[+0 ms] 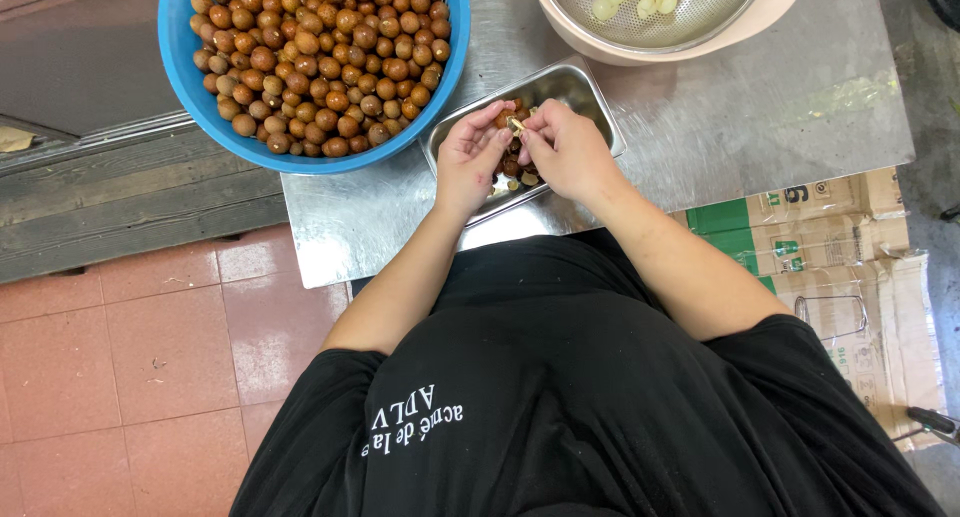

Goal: The person repeatedly picks longans from a blue bowl, peels them by hand, and places the peeled fruit into a metal colander while discarding the shells into a rectangular metal tray. The process continues throughout the clip with consistent hand movements.

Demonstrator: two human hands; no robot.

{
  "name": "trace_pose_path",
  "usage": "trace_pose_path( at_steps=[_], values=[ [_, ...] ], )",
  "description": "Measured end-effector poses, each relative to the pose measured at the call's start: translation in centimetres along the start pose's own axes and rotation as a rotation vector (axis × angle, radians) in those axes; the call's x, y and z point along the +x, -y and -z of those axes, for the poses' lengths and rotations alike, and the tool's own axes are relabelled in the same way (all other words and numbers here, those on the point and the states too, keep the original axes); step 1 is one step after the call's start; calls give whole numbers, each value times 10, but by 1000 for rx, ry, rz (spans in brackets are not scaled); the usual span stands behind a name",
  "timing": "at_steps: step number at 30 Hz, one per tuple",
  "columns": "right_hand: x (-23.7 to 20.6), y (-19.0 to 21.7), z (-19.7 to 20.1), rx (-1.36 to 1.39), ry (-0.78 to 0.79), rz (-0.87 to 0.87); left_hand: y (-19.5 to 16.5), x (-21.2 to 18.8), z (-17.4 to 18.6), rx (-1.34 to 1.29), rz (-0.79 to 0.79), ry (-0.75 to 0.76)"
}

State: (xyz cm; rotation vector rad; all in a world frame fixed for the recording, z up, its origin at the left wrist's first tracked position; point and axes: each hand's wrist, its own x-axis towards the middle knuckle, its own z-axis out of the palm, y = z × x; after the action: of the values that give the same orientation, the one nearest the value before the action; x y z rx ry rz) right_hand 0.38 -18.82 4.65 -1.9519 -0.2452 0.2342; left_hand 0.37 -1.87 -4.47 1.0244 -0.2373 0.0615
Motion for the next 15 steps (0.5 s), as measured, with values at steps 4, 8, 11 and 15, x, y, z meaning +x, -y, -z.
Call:
trace_pose_path(
  at_steps=[4, 8, 11, 15],
  values=[
    [-4, 6, 2, -354, -68, 204, -7, 0, -3, 251, 11, -25],
    [-7, 8, 2, -597, -92, 336, -21, 1, -4, 575, 51, -5],
    [-6, 8, 3, -687, -65, 393, -24, 3, -3, 749, -32, 48],
    [-6, 9, 0, -746, -23, 374, -17, 9, 0, 787, 44, 54]
  ],
)
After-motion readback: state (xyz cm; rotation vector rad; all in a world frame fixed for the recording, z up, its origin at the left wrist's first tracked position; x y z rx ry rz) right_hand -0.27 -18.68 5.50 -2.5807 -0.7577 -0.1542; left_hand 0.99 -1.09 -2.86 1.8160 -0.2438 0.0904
